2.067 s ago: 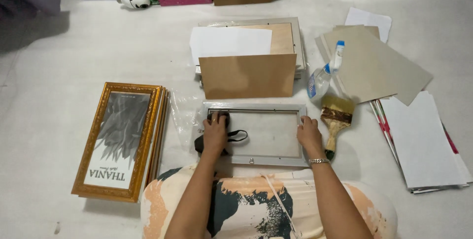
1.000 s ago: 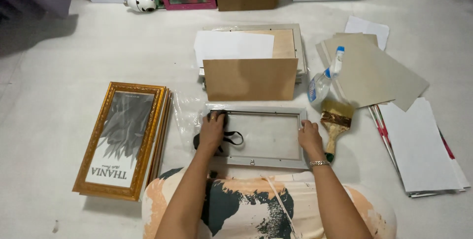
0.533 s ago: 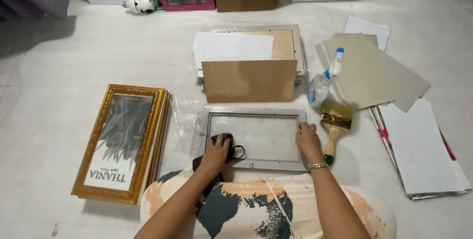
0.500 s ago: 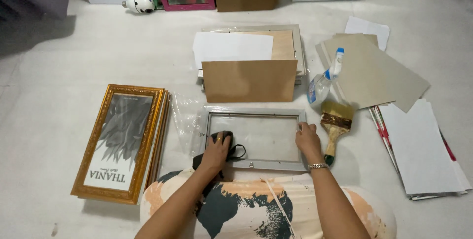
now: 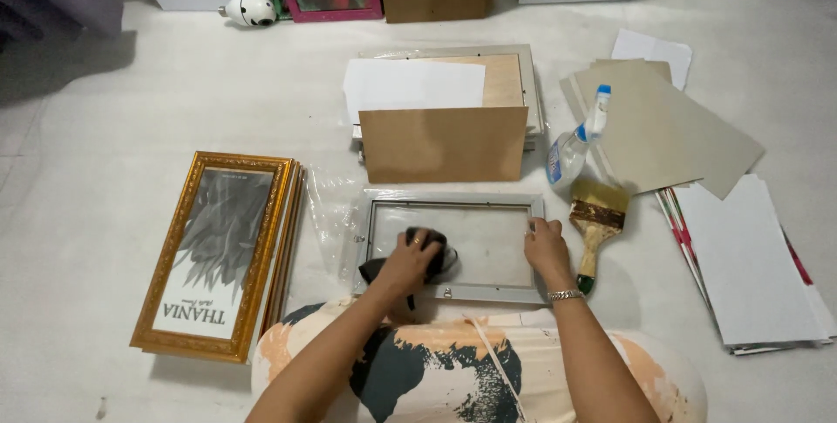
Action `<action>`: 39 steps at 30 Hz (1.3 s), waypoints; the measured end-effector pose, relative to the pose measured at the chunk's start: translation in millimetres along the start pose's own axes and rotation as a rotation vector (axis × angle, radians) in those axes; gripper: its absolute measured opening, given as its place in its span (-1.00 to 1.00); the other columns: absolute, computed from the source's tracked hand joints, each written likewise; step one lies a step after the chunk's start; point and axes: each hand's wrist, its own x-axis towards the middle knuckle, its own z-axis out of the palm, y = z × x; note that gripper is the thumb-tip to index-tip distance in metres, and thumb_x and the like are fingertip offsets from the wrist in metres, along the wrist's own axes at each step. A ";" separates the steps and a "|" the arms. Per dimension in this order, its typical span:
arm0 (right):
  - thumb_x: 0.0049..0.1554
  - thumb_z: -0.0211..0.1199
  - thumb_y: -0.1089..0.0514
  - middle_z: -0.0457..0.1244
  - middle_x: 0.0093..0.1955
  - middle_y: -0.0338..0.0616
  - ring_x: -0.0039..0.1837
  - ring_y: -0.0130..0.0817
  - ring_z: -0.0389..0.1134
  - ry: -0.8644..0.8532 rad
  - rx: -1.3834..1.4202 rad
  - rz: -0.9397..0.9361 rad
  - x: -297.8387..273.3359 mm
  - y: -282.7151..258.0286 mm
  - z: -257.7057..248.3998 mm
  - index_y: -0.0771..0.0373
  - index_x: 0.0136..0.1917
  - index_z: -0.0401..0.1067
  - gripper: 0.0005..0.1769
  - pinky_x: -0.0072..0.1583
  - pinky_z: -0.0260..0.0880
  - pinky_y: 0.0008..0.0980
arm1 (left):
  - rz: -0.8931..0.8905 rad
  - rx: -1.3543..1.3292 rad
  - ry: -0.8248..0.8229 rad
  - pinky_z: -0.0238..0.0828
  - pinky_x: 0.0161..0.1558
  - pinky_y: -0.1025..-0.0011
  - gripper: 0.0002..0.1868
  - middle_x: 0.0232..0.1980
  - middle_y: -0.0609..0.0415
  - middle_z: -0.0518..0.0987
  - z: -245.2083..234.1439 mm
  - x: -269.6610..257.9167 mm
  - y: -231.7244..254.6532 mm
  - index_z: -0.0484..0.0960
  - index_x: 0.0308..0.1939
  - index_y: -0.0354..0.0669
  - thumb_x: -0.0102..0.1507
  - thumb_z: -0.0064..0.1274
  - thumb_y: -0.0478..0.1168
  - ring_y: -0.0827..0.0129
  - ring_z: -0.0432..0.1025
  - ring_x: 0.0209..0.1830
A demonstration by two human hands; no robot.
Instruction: Cleaning the glass pane of a picture frame using a cleaning spray and a cloth.
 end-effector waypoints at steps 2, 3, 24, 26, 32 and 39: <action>0.21 0.05 0.10 0.17 0.26 0.20 0.21 0.42 0.38 0.009 -0.014 -0.017 -1.7 -1.6 -0.8 0.18 0.34 0.39 -0.55 0.24 0.42 0.23 | -0.001 -0.068 0.019 0.22 0.20 0.00 -0.38 0.32 -0.08 0.39 4.7 -7.3 15.1 0.45 0.19 -0.01 0.03 0.20 -0.30 -0.15 0.19 0.34; 0.21 0.06 0.11 0.18 0.24 0.22 0.20 0.44 0.38 0.015 -0.026 -0.029 -3.9 -1.9 -0.4 0.20 0.33 0.39 -0.56 0.24 0.42 0.23 | 0.002 -0.137 0.033 0.26 0.19 0.00 -0.42 0.36 -0.13 0.35 7.5 -11.9 23.1 0.43 0.17 0.01 0.05 0.17 -0.28 -0.22 0.22 0.28; 0.20 0.06 0.03 0.17 0.26 0.12 0.20 0.39 0.40 0.002 -0.061 0.017 3.8 2.1 5.1 0.12 0.35 0.41 -0.53 0.22 0.45 0.19 | 0.168 -0.117 0.063 0.27 0.25 0.06 -0.44 0.33 -0.08 0.38 4.9 48.7 61.5 0.46 0.17 0.04 0.09 0.25 -0.20 -0.02 0.25 0.35; 0.20 0.07 0.04 0.17 0.26 0.16 0.21 0.42 0.39 0.006 -0.065 0.008 0.7 -4.5 1.8 0.14 0.35 0.41 -0.54 0.23 0.44 0.20 | 0.132 -0.187 0.056 0.41 0.14 0.08 -0.43 0.34 -0.10 0.32 11.3 51.9 69.2 0.46 0.17 0.04 0.08 0.24 -0.27 -0.17 0.25 0.29; 0.19 0.07 0.04 0.17 0.25 0.16 0.21 0.43 0.38 0.029 -0.064 -0.028 2.5 6.0 8.8 0.12 0.33 0.40 -0.55 0.25 0.43 0.19 | 0.072 -0.137 0.120 0.40 0.18 0.10 -0.41 0.32 -0.10 0.29 1.0 87.8 63.3 0.42 0.18 0.06 0.09 0.26 -0.24 -0.24 0.29 0.23; 0.20 0.06 0.03 0.16 0.30 0.15 0.26 0.42 0.36 0.010 -0.016 0.011 -5.4 -4.6 -1.4 0.10 0.36 0.38 -0.53 0.27 0.41 0.22 | -0.124 -0.134 0.166 0.24 0.25 -0.07 -0.41 0.40 -0.21 0.28 42.2 153.6 72.1 0.37 0.23 0.10 0.13 0.19 -0.25 -0.37 0.31 0.20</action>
